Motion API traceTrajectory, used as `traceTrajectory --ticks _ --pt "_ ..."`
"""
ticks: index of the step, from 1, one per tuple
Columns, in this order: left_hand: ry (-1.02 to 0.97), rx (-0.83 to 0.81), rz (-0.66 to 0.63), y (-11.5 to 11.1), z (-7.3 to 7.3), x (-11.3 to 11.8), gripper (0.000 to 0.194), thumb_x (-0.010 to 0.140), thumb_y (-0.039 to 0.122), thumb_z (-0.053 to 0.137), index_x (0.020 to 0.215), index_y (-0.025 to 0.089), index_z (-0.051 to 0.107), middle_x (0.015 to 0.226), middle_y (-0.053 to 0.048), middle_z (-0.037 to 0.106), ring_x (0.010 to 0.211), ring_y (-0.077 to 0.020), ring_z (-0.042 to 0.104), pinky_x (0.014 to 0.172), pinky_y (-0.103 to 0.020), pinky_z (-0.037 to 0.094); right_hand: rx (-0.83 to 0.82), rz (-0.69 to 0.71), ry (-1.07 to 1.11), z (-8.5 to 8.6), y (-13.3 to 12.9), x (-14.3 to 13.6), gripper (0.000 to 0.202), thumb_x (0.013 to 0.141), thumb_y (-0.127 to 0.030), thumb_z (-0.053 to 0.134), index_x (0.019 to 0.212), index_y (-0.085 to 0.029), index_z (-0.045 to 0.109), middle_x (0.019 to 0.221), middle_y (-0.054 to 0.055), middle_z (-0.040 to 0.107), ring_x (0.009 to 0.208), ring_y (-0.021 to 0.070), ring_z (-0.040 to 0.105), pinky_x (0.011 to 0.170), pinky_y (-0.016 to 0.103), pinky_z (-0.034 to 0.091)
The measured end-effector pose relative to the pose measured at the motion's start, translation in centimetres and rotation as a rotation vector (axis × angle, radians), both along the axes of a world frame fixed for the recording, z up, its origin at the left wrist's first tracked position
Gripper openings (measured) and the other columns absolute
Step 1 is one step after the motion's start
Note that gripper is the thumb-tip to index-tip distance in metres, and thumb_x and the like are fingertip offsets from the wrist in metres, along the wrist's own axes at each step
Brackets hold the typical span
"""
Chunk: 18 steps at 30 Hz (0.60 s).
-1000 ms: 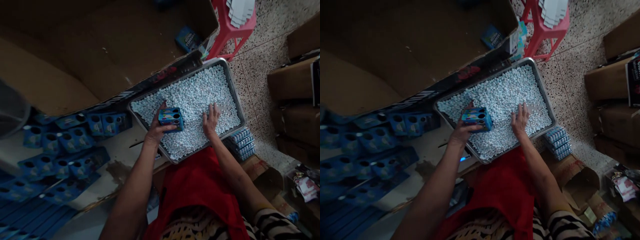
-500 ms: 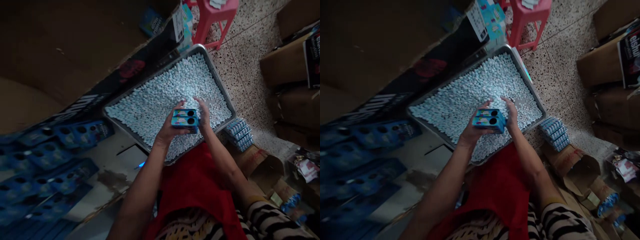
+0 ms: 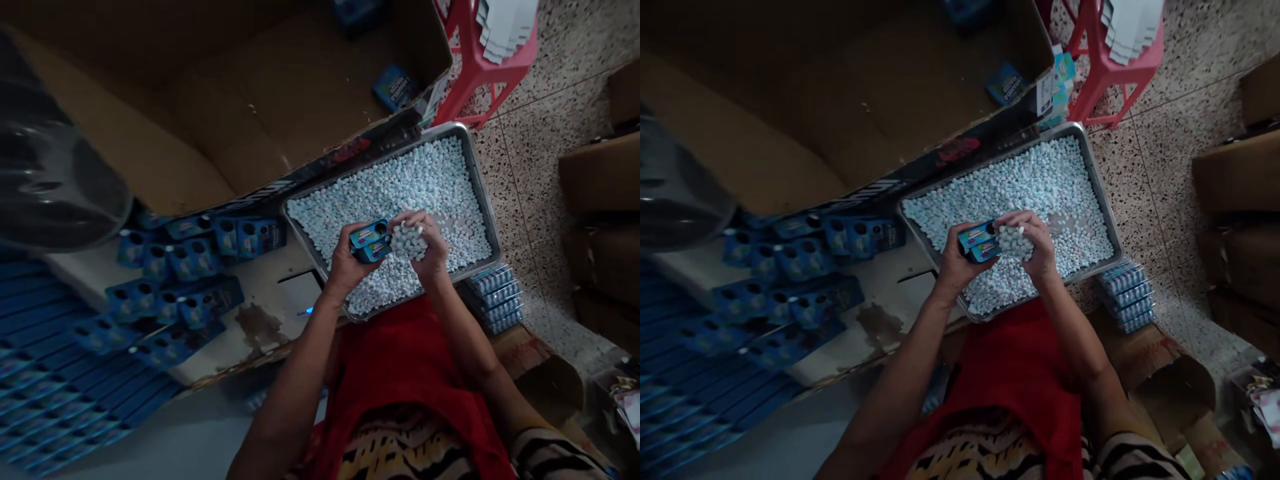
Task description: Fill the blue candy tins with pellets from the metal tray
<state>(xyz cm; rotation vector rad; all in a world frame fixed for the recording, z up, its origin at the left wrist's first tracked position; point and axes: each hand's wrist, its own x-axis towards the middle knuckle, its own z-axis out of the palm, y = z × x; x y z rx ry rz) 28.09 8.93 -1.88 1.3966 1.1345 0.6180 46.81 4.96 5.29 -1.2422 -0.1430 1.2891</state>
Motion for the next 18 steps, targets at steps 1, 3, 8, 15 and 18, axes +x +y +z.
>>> traceTrajectory --ticks 1,3,8,15,18 --pt "0.003 -0.003 -0.003 -0.1 0.2 0.1 0.080 0.060 0.041 0.105 0.129 0.027 0.065 0.124 -0.006 0.076 0.110 -0.0283 0.077 0.096 -0.039 0.064 0.000 0.027 -0.052 0.3 0.3 -0.3 0.039 0.077 -0.065 0.073 0.079 -0.028 0.062 0.101 0.007 0.074 0.104 0.0301 0.075 0.095 0.048 0.064" --pt "0.014 -0.006 -0.041 -0.3 0.7 0.3 0.078 0.061 0.036 0.103 0.129 0.026 0.065 0.121 -0.004 0.077 0.106 -0.0269 0.077 0.093 -0.036 0.063 0.010 0.056 -0.120 0.3 1.0 -0.6 0.041 0.082 -0.067 0.072 0.082 -0.027 0.063 0.108 0.006 0.072 0.095 0.0259 0.073 0.095 0.047 0.063" --pt "0.055 0.022 -0.117 -0.3 1.6 -0.1 0.076 0.064 0.031 0.101 0.132 0.025 0.066 0.121 -0.004 0.077 0.104 -0.0259 0.077 0.091 -0.033 0.063 0.068 0.128 -0.203 -0.9 3.2 -0.9 0.043 0.091 -0.069 0.067 0.083 -0.027 0.066 0.104 0.006 0.066 0.093 0.0239 0.070 0.092 0.043 0.061" --pt "0.076 0.020 -0.052 -0.1 0.2 -0.6 0.079 0.062 0.028 0.100 0.131 0.024 0.064 0.121 -0.004 0.075 0.106 -0.0262 0.075 0.097 -0.035 0.063 0.138 0.290 -0.226 -1.2 2.7 -1.2 0.065 0.085 -0.092 0.062 0.078 -0.029 0.071 0.091 0.007 0.068 0.107 0.0308 0.071 0.115 0.054 0.056" --pt "0.079 0.033 -0.019 0.1 -0.3 -0.4 0.079 0.061 0.028 0.101 0.131 0.025 0.063 0.127 -0.005 0.073 0.115 -0.0273 0.074 0.104 -0.038 0.062 0.139 0.360 -0.223 0.0 0.9 -1.4 0.069 0.086 -0.096 0.060 0.084 -0.030 0.078 0.098 0.007 0.075 0.121 0.0351 0.072 0.124 0.060 0.048"
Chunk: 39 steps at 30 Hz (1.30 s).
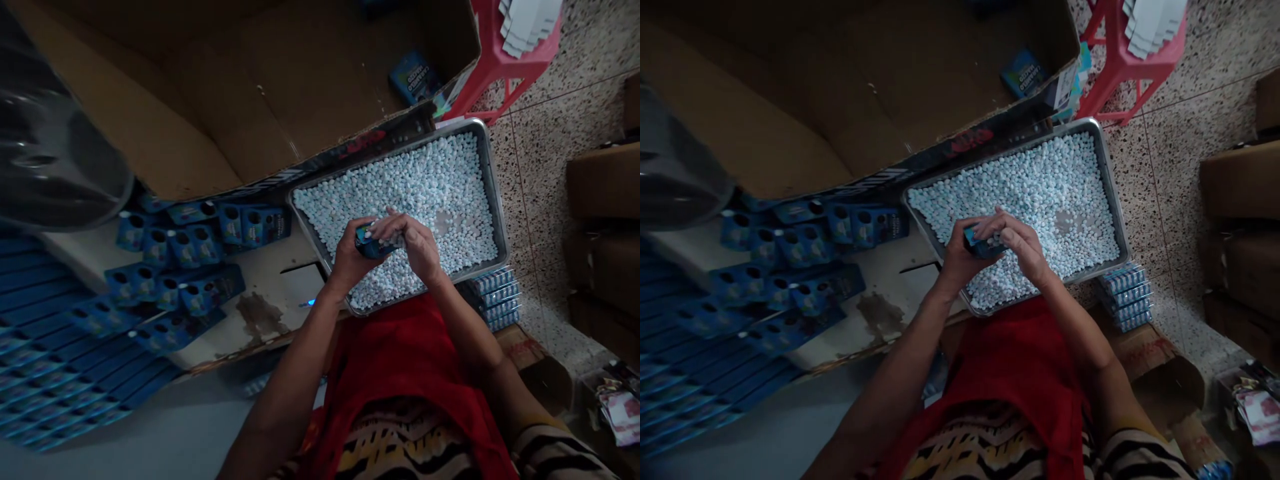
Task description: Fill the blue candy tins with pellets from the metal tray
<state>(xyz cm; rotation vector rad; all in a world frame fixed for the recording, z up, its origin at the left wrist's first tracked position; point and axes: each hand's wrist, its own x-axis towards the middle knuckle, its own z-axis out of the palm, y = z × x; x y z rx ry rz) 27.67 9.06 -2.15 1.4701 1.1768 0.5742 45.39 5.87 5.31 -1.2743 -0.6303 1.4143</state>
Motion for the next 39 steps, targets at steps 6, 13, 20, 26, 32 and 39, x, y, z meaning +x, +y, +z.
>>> traceTrajectory --ticks 6,13,20,26,32,39 --pt "-0.088 -0.026 0.077 0.6 -1.1 -0.6 0.085 0.059 0.040 0.106 0.130 0.026 0.062 0.131 -0.007 0.072 0.119 -0.0302 0.074 0.108 -0.044 0.062 -0.033 -0.016 -0.270 -0.9 -2.7 2.3 0.069 0.098 -0.091 0.047 0.099 -0.031 0.081 0.143 0.006 0.076 0.152 0.0381 0.059 0.128 0.063 0.043" --pt "-0.041 -0.006 0.163 0.0 -1.4 -4.7 0.083 0.061 0.031 0.102 0.132 0.026 0.060 0.133 -0.009 0.072 0.123 -0.0318 0.074 0.113 -0.047 0.060 -0.065 0.369 -1.301 -9.9 -0.2 6.2 0.086 0.090 -0.071 0.081 0.162 -0.027 0.061 0.185 0.017 0.033 0.175 0.0490 0.015 0.136 0.077 0.017" --pt "0.115 -0.011 0.098 -1.2 -1.3 -7.5 0.084 0.057 0.021 0.098 0.134 0.027 0.063 0.136 -0.010 0.076 0.125 -0.0355 0.076 0.110 -0.048 0.061 -0.028 0.430 -1.230 -12.7 2.9 3.6 0.061 0.092 -0.050 0.084 0.145 -0.021 0.073 0.151 0.020 0.066 0.146 0.0447 0.054 0.127 0.064 0.041" --pt "0.247 0.052 0.077 -1.5 -0.1 -6.6 0.078 0.069 0.021 0.093 0.138 0.025 0.058 0.142 -0.012 0.074 0.130 -0.0341 0.075 0.111 -0.046 0.060 -0.322 0.083 -0.339 -10.2 1.7 1.5 0.033 0.078 -0.045 0.091 0.094 -0.024 0.071 0.092 0.003 0.074 0.088 0.0251 0.072 0.079 0.037 0.062" --pt "0.399 0.092 0.048 -0.7 2.2 -3.8 0.075 0.064 0.013 0.090 0.132 0.026 0.061 0.128 -0.008 0.078 0.120 -0.0344 0.077 0.103 -0.044 0.063 -0.120 -0.099 0.400 -2.9 0.6 -1.0 0.042 0.079 -0.064 0.085 0.088 -0.026 0.071 0.096 0.003 0.078 0.092 0.0245 0.075 0.081 0.036 0.062" --pt "0.394 0.035 -0.033 -0.1 4.1 -1.7 0.075 0.062 0.018 0.091 0.130 0.027 0.061 0.119 -0.003 0.080 0.109 -0.0323 0.079 0.090 -0.040 0.063 0.217 -0.119 -0.039 -2.0 2.2 -2.9 0.043 0.104 -0.062 0.064 0.083 -0.027 0.080 0.105 0.006 0.077 0.107 0.0265 0.071 0.107 0.044 0.055"
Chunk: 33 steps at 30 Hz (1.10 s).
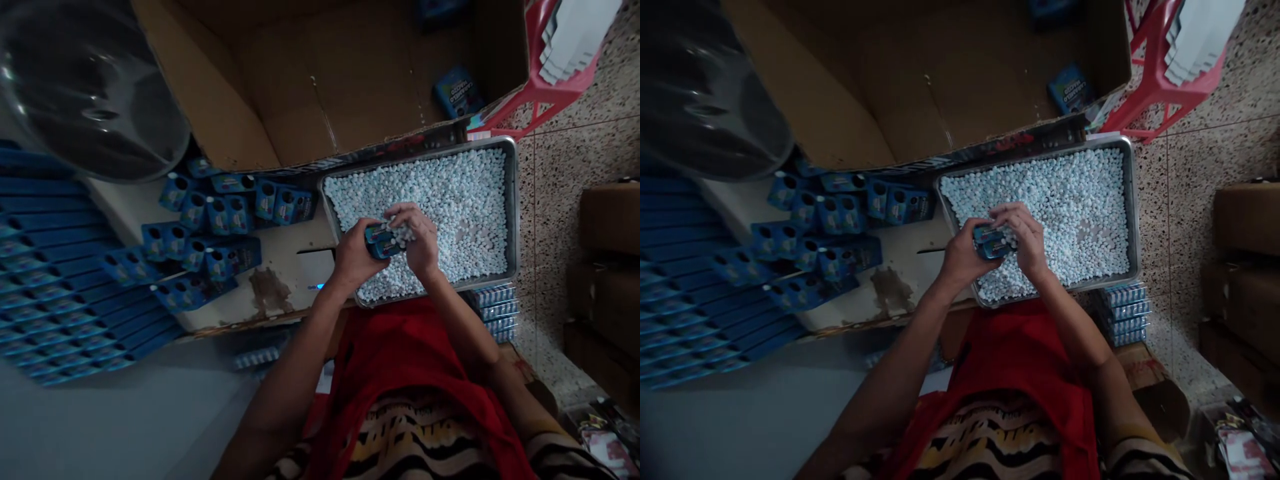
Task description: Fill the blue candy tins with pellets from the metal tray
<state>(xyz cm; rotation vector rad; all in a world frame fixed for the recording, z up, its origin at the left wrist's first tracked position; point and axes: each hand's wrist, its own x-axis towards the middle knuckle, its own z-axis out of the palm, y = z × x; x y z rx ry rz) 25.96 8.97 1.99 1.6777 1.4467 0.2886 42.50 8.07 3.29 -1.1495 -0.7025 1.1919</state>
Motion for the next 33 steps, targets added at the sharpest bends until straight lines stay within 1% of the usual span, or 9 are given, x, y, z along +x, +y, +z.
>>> traceTrajectory --ticks 6,9,12,16,20,23,26,29,33 --pt "-0.020 0.011 0.021 -0.6 -0.6 -0.2 0.071 0.064 0.022 0.091 0.128 0.027 0.062 0.115 -0.004 0.079 0.106 -0.0330 0.079 0.089 -0.043 0.064 0.074 0.209 -0.197 -0.5 0.6 0.9 0.053 0.110 -0.072 0.050 0.100 -0.029 0.081 0.111 0.005 0.079 0.116 0.0262 0.073 0.118 0.047 0.052" --pt "-0.084 0.076 0.073 -0.3 -1.3 -0.6 0.067 0.070 0.025 0.089 0.130 0.026 0.060 0.124 -0.005 0.079 0.114 -0.0303 0.078 0.098 -0.041 0.064 0.144 0.446 -0.313 0.8 -1.1 1.9 0.057 0.113 -0.072 0.042 0.131 -0.033 0.079 0.141 0.006 0.078 0.140 0.0296 0.069 0.136 0.057 0.035" --pt "-0.167 0.150 0.095 0.4 -2.0 -1.0 0.067 0.075 0.028 0.088 0.135 0.025 0.060 0.134 -0.008 0.076 0.125 -0.0310 0.075 0.109 -0.043 0.062 0.136 0.525 -0.477 1.0 -4.1 3.6 0.062 0.112 -0.072 0.040 0.157 -0.038 0.066 0.174 0.005 0.055 0.166 0.0335 0.046 0.141 0.061 0.023" --pt "-0.289 0.160 0.112 0.7 -2.6 -1.2 0.073 0.076 0.033 0.093 0.140 0.029 0.057 0.145 -0.009 0.072 0.136 -0.0318 0.072 0.118 -0.048 0.059 -0.114 0.389 -0.925 -2.4 -9.4 5.9 0.060 0.110 -0.058 0.054 0.165 -0.035 0.059 0.185 0.010 0.036 0.172 0.0395 0.032 0.137 0.067 0.030" --pt "-0.344 0.077 0.190 0.2 -2.8 -1.5 0.079 0.073 0.041 0.099 0.137 0.028 0.055 0.139 -0.009 0.072 0.125 -0.0302 0.076 0.109 -0.046 0.064 -0.146 0.731 -1.302 -7.0 -11.5 6.7 0.075 0.098 -0.058 0.073 0.167 -0.031 0.058 0.185 0.017 0.034 0.173 0.0490 0.024 0.134 0.075 0.026" --pt "-0.283 0.053 0.178 -0.1 -2.6 -2.1 0.078 0.069 0.033 0.101 0.132 0.026 0.056 0.128 -0.006 0.073 0.114 -0.0282 0.077 0.099 -0.041 0.066 -0.074 0.839 -1.409 -9.2 -8.8 7.3 0.079 0.096 -0.058 0.078 0.168 -0.033 0.058 0.180 0.018 0.043 0.168 0.0486 0.034 0.130 0.069 0.034" --pt "-0.205 0.022 0.122 -0.1 -1.9 -3.0 0.081 0.065 0.025 0.101 0.132 0.026 0.056 0.127 -0.005 0.073 0.111 -0.0272 0.077 0.096 -0.038 0.065 -0.129 0.753 -1.404 -10.5 -3.9 8.0 0.069 0.091 -0.044 0.085 0.156 -0.026 0.069 0.158 0.020 0.065 0.145 0.0439 0.058 0.116 0.057 0.050" --pt "-0.182 -0.051 0.074 0.1 -0.9 -3.5 0.083 0.063 0.022 0.102 0.132 0.026 0.057 0.122 -0.003 0.074 0.106 -0.0265 0.077 0.092 -0.036 0.063 -0.310 0.470 -1.198 -10.6 0.0 7.8 0.052 0.083 -0.027 0.086 0.134 -0.021 0.078 0.130 0.017 0.076 0.119 0.0361 0.067 0.103 0.048 0.056" --pt "-0.183 -0.108 0.030 0.6 0.0 -3.2 0.082 0.063 0.023 0.101 0.132 0.027 0.057 0.115 -0.002 0.075 0.103 -0.0267 0.077 0.088 -0.034 0.062 -0.500 0.065 -0.332 -7.2 1.4 5.5 0.027 0.083 -0.040 0.079 0.105 -0.025 0.071 0.095 0.001 0.072 0.082 0.0203 0.064 0.079 0.034 0.055"
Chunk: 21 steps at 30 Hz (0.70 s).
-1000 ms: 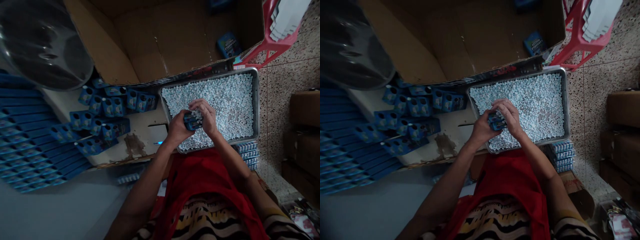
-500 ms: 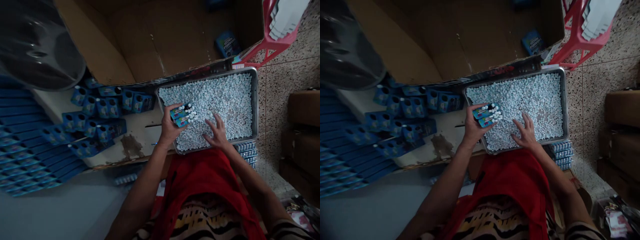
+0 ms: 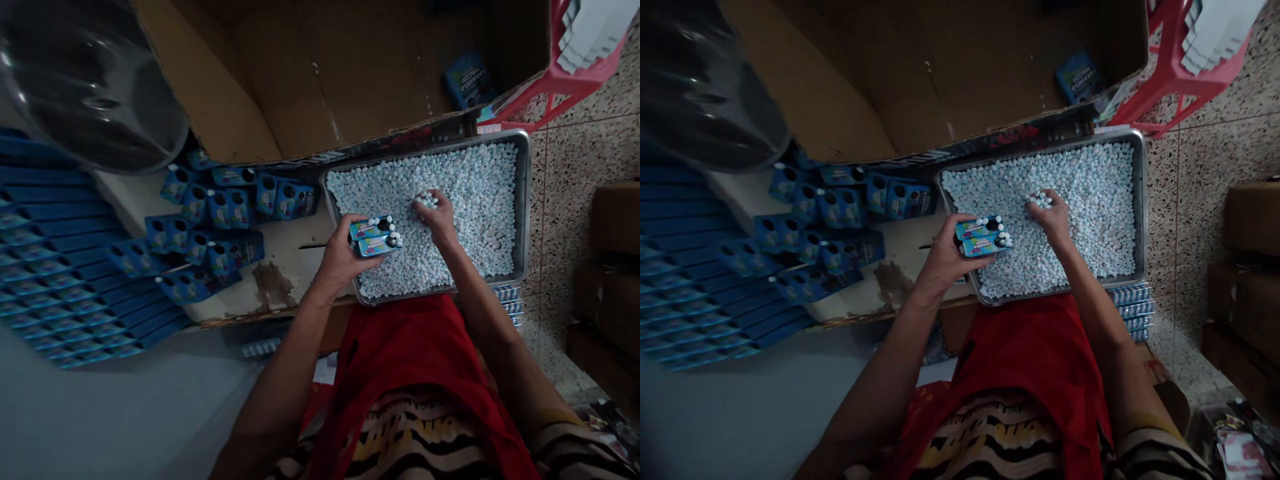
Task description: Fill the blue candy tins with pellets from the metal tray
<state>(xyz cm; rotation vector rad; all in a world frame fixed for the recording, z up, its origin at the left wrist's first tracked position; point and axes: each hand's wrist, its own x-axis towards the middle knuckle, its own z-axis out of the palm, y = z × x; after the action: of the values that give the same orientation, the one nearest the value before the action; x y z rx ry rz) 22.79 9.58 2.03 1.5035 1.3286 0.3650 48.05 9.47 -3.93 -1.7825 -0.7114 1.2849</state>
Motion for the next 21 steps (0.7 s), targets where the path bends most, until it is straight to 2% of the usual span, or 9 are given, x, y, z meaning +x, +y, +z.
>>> traceTrajectory --ticks 1,3,5,7,11,14,18,21 --pt "0.016 0.002 -0.003 0.1 0.1 0.2 0.081 0.064 0.022 0.100 0.132 0.027 0.058 0.114 -0.002 0.075 0.104 -0.0269 0.077 0.089 -0.035 0.062 0.007 -0.094 0.228 1.4 -0.2 -0.7 0.027 0.083 -0.045 0.080 0.100 -0.026 0.069 0.090 -0.001 0.069 0.077 0.0180 0.061 0.074 0.031 0.053" --pt "0.070 0.025 -0.005 0.3 0.1 0.8 0.077 0.064 0.018 0.096 0.131 0.026 0.059 0.117 -0.003 0.075 0.106 -0.0281 0.076 0.093 -0.037 0.062 0.083 -0.193 0.572 4.5 -0.9 -2.1 0.031 0.081 -0.050 0.083 0.092 -0.027 0.067 0.087 -0.002 0.068 0.077 0.0170 0.062 0.072 0.029 0.052" --pt "0.113 0.052 -0.009 0.4 0.0 1.4 0.075 0.062 0.014 0.092 0.130 0.026 0.060 0.122 -0.004 0.075 0.110 -0.0293 0.075 0.097 -0.039 0.061 0.214 -0.220 0.684 7.1 -1.4 -3.3 0.033 0.078 -0.052 0.088 0.083 -0.026 0.067 0.090 0.000 0.070 0.084 0.0183 0.065 0.079 0.031 0.054" --pt "0.109 0.054 -0.022 0.4 0.1 2.1 0.075 0.062 0.014 0.090 0.130 0.025 0.059 0.124 -0.004 0.074 0.110 -0.0290 0.074 0.097 -0.038 0.060 0.307 -0.209 0.614 8.5 -1.4 -4.2 0.037 0.078 -0.054 0.090 0.076 -0.026 0.067 0.089 0.001 0.071 0.088 0.0197 0.066 0.086 0.033 0.056" --pt "0.062 0.023 -0.119 0.2 0.5 3.1 0.075 0.061 0.014 0.090 0.130 0.024 0.060 0.120 -0.003 0.074 0.107 -0.0282 0.075 0.094 -0.036 0.060 0.326 -0.175 0.402 8.4 0.0 -4.9 0.045 0.089 -0.064 0.085 0.076 -0.026 0.067 0.078 -0.001 0.065 0.079 0.0176 0.061 0.085 0.032 0.054" --pt "0.056 0.014 -0.162 -0.1 0.5 3.3 0.076 0.060 0.012 0.090 0.129 0.025 0.061 0.123 -0.004 0.075 0.114 -0.0308 0.074 0.100 -0.039 0.060 0.322 -0.171 0.399 7.9 0.8 -4.7 0.047 0.097 -0.069 0.076 0.080 -0.027 0.067 0.076 -0.002 0.061 0.073 0.0171 0.058 0.080 0.032 0.054" --pt "0.024 0.044 -0.064 -0.1 -0.1 2.9 0.075 0.065 0.010 0.089 0.132 0.028 0.059 0.128 -0.005 0.074 0.117 -0.0298 0.075 0.104 -0.042 0.062 0.308 -0.155 0.487 8.2 -0.4 -3.2 0.051 0.096 -0.075 0.070 0.079 -0.027 0.066 0.078 0.001 0.062 0.079 0.0207 0.061 0.081 0.035 0.056" --pt "0.010 0.125 0.051 0.7 -0.5 2.9 0.073 0.069 0.016 0.093 0.132 0.030 0.058 0.133 -0.006 0.073 0.123 -0.0312 0.074 0.111 -0.049 0.061 0.277 -0.249 0.406 7.6 -2.2 -0.6 0.047 0.095 -0.071 0.071 0.078 -0.027 0.066 0.085 0.003 0.066 0.087 0.0206 0.064 0.086 0.035 0.056"
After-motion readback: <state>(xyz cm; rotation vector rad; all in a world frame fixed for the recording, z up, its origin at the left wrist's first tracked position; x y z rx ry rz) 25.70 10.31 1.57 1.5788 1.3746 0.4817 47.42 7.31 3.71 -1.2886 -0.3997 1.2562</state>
